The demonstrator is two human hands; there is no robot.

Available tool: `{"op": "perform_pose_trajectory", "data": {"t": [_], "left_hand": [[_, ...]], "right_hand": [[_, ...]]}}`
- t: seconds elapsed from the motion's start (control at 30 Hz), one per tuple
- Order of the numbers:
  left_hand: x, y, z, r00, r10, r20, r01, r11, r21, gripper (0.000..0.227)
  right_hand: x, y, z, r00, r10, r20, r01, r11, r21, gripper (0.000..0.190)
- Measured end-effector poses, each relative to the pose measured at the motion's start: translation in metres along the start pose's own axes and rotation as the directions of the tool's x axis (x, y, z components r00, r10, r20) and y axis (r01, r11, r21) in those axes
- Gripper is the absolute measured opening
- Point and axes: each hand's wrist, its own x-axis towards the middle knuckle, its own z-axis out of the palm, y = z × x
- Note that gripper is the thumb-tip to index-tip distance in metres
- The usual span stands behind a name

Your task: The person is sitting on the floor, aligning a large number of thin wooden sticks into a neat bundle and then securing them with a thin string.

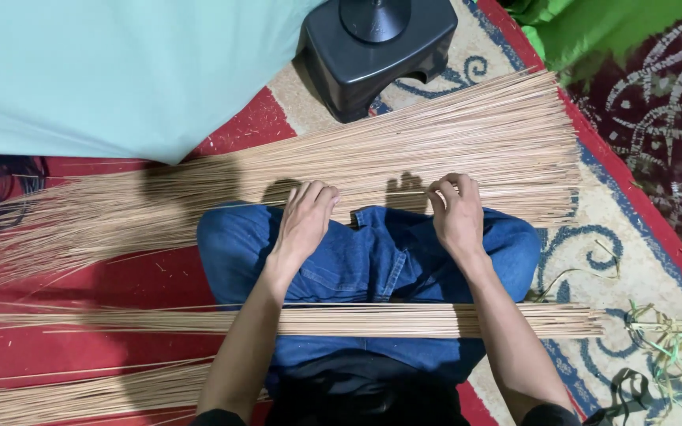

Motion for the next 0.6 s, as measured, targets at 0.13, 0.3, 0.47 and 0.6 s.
{"op": "perform_pose_trajectory", "data": {"t": [0.13, 0.3, 0.47, 0.6], "left_hand": [[-0.016, 0.021, -0.042, 0.998, 0.046, -0.031, -0.047, 0.999, -0.021, 0.015], [-0.051, 0.040, -0.071, 1.000, 0.027, -0.007, -0.027, 0.999, -0.021, 0.017], [-0.095, 0.052, -0.091, 0.996, -0.034, 0.076, 0.040, 0.997, -0.070, 0.016], [-0.130, 0.058, -0.090, 0.982, -0.096, 0.161, 0.123, 0.979, -0.164, 0.015]], "right_hand": [[-0.020, -0.019, -0.033, 0.999, -0.044, 0.014, 0.045, 0.998, -0.035, 0.007], [-0.053, -0.050, -0.063, 0.993, -0.087, 0.077, 0.093, 0.993, -0.079, 0.004], [-0.092, -0.066, -0.079, 0.989, -0.061, 0.137, 0.074, 0.993, -0.090, 0.005], [-0.120, -0.075, -0.089, 0.976, -0.065, 0.209, 0.082, 0.994, -0.076, 0.007]]}}
